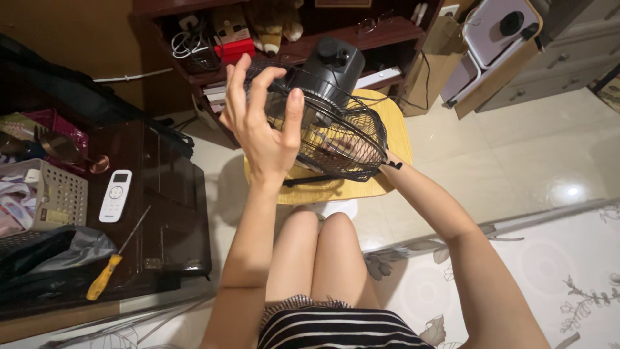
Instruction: The person disassembles a small table fan by removing the front grille, then uses a screwdriver to loosen the central nut and remove the fan blade. The person continues to loosen the rear grille nut with the screwdriver.
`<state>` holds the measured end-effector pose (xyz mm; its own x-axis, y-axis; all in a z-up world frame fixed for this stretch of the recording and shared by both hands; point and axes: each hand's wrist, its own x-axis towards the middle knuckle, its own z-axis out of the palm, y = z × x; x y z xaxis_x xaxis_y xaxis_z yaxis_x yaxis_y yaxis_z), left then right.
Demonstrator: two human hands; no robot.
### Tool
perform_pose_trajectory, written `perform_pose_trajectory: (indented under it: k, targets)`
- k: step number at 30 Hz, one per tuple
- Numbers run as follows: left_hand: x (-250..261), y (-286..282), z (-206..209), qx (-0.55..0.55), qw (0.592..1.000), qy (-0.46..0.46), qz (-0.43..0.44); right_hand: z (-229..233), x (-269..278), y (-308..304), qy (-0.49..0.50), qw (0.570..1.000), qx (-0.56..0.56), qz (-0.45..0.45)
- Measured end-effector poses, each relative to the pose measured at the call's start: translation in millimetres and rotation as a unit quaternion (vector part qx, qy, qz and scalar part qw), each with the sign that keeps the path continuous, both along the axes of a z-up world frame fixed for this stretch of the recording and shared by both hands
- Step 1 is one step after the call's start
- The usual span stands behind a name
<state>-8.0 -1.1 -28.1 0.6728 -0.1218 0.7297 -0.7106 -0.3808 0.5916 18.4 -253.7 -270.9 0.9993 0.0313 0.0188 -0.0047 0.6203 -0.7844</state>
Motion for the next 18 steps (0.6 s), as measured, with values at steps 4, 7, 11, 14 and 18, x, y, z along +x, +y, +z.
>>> perform_pose_trajectory:
  k: [4,7,11,14,18]
  targets:
    - [-0.4,-0.5,0.2,-0.008,1.0,0.004,-0.002,2.5,1.9,-0.9,-0.006,1.0,-0.002,-0.001]
    - [-1.9,-0.1,-0.5,-0.012,1.0,0.003,-0.004,8.1,7.0,-3.2,-0.008,1.0,-0.003,0.001]
    - [2.1,-0.4,-0.6,-0.013,1.0,0.01,-0.001,11.7,13.4,-0.2,-0.008,1.0,0.001,0.008]
    - [0.5,-1.6,0.0,-0.013,1.0,0.009,-0.001,16.1,19.6,1.9,-0.012,1.0,-0.001,0.013]
    - [-3.2,-2.0,1.9,-0.009,1.0,0.011,0.008,19.0,20.8,1.7,-0.01,1.0,-0.005,0.018]
